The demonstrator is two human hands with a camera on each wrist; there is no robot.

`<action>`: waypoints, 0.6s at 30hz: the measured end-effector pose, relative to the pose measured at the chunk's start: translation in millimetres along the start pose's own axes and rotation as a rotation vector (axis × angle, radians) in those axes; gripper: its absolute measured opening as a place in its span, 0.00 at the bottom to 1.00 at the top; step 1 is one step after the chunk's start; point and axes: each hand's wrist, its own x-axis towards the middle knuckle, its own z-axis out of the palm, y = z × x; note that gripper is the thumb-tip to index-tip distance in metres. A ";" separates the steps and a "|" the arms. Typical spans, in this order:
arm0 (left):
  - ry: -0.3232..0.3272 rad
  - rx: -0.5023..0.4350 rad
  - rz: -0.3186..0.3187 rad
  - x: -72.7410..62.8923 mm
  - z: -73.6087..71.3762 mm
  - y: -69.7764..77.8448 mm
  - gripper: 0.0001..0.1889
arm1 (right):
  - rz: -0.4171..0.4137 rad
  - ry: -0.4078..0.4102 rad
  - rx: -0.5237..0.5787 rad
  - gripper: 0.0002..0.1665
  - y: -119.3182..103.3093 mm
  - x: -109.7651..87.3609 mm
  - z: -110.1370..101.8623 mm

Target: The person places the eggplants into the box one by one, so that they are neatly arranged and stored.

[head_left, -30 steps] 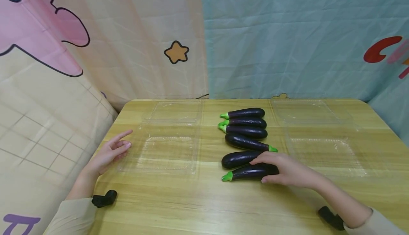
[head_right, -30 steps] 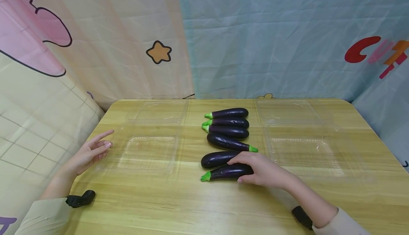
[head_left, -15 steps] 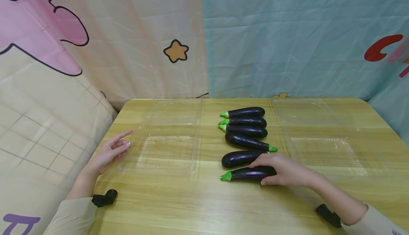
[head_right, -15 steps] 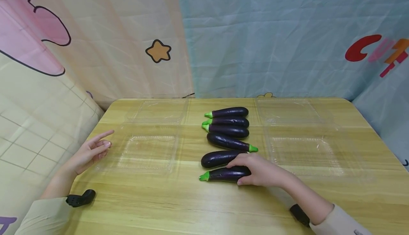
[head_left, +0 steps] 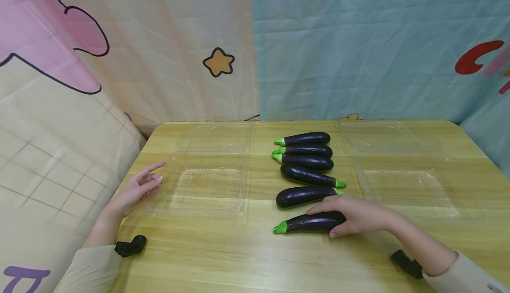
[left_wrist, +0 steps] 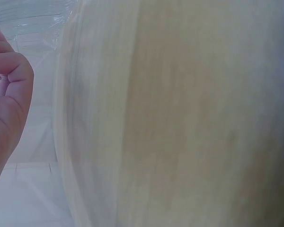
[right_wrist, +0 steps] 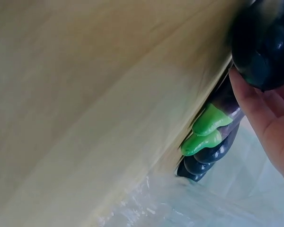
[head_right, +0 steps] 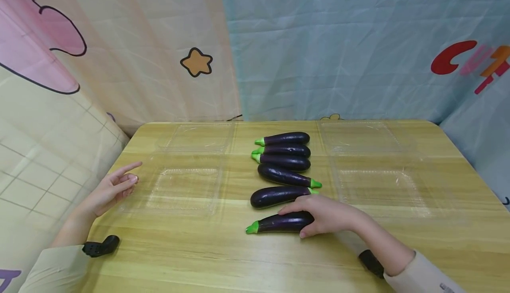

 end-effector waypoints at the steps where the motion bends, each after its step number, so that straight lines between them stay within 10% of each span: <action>1: 0.002 0.002 0.001 -0.1 -0.1 0.1 0.22 | -0.001 0.004 0.003 0.31 -0.2 0.5 0.3; 18: -0.011 -0.015 -0.002 0.6 -1.4 -1.5 0.23 | 0.035 0.105 0.099 0.29 -3.1 1.7 1.0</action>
